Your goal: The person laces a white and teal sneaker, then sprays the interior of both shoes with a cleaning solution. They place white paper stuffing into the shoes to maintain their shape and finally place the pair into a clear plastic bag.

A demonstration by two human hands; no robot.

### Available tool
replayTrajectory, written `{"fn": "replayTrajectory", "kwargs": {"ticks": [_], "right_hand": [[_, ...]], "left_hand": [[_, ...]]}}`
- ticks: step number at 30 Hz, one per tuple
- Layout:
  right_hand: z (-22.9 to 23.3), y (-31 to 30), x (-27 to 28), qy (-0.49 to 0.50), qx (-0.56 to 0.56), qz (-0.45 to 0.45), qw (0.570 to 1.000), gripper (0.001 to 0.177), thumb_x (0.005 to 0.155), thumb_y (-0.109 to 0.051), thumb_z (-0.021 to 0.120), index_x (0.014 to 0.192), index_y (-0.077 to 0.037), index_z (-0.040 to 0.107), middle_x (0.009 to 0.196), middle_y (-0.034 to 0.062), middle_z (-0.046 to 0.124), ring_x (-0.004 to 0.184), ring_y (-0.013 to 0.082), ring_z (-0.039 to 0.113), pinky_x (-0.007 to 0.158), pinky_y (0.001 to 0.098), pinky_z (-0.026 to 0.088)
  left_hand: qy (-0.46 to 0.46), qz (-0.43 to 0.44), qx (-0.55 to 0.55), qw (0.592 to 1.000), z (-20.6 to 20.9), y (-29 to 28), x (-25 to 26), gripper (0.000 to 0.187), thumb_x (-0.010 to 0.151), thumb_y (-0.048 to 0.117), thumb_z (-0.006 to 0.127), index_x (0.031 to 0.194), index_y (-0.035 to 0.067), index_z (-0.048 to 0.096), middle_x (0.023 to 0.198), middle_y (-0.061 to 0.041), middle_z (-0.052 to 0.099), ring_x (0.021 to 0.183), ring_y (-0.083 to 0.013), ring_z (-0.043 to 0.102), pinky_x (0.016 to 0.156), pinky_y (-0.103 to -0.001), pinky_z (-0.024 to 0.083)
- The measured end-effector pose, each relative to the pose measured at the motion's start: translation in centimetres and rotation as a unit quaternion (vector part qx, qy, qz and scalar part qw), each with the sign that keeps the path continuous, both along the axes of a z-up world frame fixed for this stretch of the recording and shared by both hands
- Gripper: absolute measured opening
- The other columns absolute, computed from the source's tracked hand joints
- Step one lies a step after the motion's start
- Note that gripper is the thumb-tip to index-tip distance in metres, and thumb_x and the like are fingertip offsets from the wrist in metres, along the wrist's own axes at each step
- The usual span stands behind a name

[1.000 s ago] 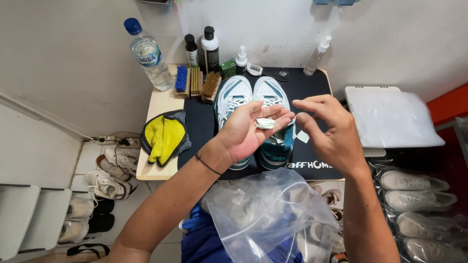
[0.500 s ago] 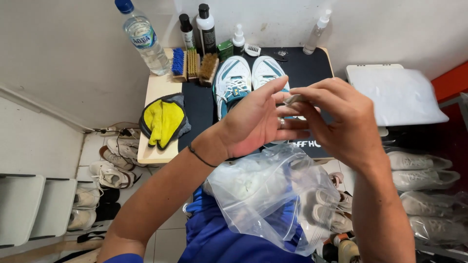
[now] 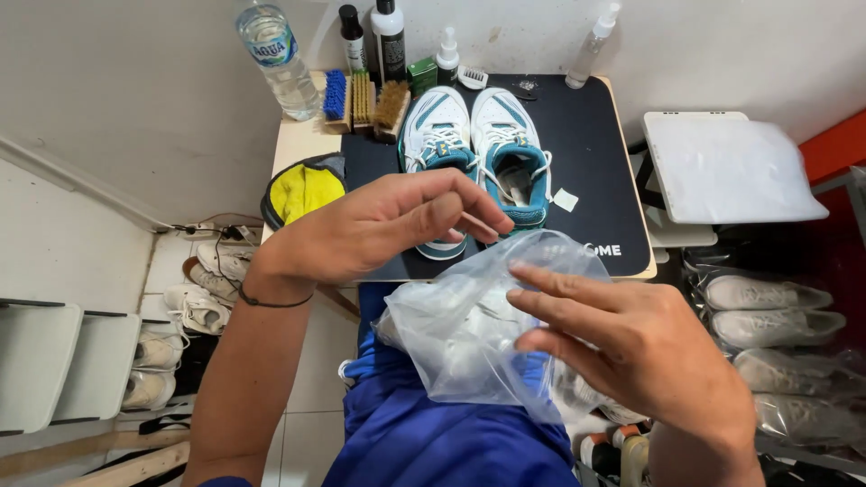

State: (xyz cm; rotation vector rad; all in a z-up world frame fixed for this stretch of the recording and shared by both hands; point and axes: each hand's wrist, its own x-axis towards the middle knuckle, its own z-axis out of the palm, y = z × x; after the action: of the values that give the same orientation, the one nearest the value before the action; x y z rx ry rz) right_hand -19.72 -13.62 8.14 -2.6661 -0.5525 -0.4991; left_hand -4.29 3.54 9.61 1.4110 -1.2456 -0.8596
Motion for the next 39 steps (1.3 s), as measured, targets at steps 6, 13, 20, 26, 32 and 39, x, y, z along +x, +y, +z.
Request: {"fn": "replayTrajectory", "kwargs": {"ticks": [6, 13, 20, 26, 32, 39], "right_hand": [[0.5, -1.9, -1.6, -0.025, 0.207, -0.1, 0.973, 0.007, 0.074, -0.001, 0.053, 0.074, 0.002, 0.059, 0.082, 0.0142, 0.063, 0.078, 0.0203, 0.064, 0.071, 0.0248, 0.05], [-10.0, -8.7, -2.4, 0.084, 0.522, 0.028, 0.848, 0.03, 0.07, -0.017, 0.052, 0.098, -0.007, 0.051, 0.104, 0.0087, 0.052, 0.1, 0.0187, 0.049, 0.081, 0.0286, 0.042], [-10.3, -5.3, -0.5, 0.238, 0.47, -0.028, 0.85, 0.043, 0.059, -0.01, 0.071, 0.099, -0.001, 0.056, 0.101, 0.0167, 0.055, 0.076, 0.0208, 0.056, 0.066, 0.0383, 0.051], [-11.9, -3.7, 1.4, 0.023, 0.469, -0.078, 0.88, 0.014, 0.08, -0.015, 0.052, 0.078, -0.004, 0.06, 0.079, 0.0122, 0.062, 0.072, 0.0188, 0.059, 0.073, 0.0349, 0.045], [-10.1, -4.9, 1.6, -0.097, 0.576, -0.13, 0.801, 0.009, 0.093, -0.009, 0.035, 0.086, -0.003, 0.035, 0.057, 0.0086, 0.042, 0.045, 0.0233, 0.057, 0.051, 0.0338, 0.052], [-7.8, -3.7, -0.6, -0.108, 0.551, -0.18, 0.808, 0.009, 0.092, -0.009, 0.036, 0.088, -0.001, 0.036, 0.046, 0.009, 0.037, 0.025, 0.0157, 0.043, 0.027, 0.0218, 0.041]], "left_hand": [[-0.095, -0.039, 0.005, 0.995, -3.2, 2.3, -0.5, 0.072, 0.057, 0.038, 0.067, 0.117, 0.01, 0.039, 0.122, -0.006, 0.043, 0.114, -0.0206, 0.042, 0.093, -0.039, 0.036], [-0.093, 0.115, -0.054, 0.987, -8.2, 3.3, -2.5, 0.013, 0.069, 0.004, 0.055, 0.081, 0.009, 0.056, 0.099, -0.009, 0.061, 0.094, -0.0208, 0.058, 0.083, -0.033, 0.044], [0.028, 0.252, -0.116, 0.96, -11.5, 2.9, -3.1, 0.009, 0.072, 0.01, 0.063, 0.077, 0.003, 0.061, 0.085, -0.011, 0.064, 0.082, -0.0158, 0.059, 0.074, -0.031, 0.047], [0.06, 0.386, -0.187, 0.901, -11.7, 2.4, -4.0, 0.015, 0.08, 0.013, 0.054, 0.075, -0.001, 0.055, 0.073, -0.013, 0.064, 0.068, -0.014, 0.061, 0.059, -0.028, 0.053], [0.1, 0.45, -0.178, 0.869, -10.6, 3.4, -4.0, 0.021, 0.085, 0.015, 0.045, 0.072, -0.001, 0.048, 0.073, -0.019, 0.064, 0.061, -0.0215, 0.065, 0.051, -0.031, 0.054], [0.198, 0.446, -0.154, 0.859, -9.1, 4.8, -5.7, 0.025, 0.083, 0.015, 0.044, 0.069, -0.005, 0.048, 0.069, -0.025, 0.064, 0.056, -0.0303, 0.065, 0.043, -0.038, 0.055]]}}
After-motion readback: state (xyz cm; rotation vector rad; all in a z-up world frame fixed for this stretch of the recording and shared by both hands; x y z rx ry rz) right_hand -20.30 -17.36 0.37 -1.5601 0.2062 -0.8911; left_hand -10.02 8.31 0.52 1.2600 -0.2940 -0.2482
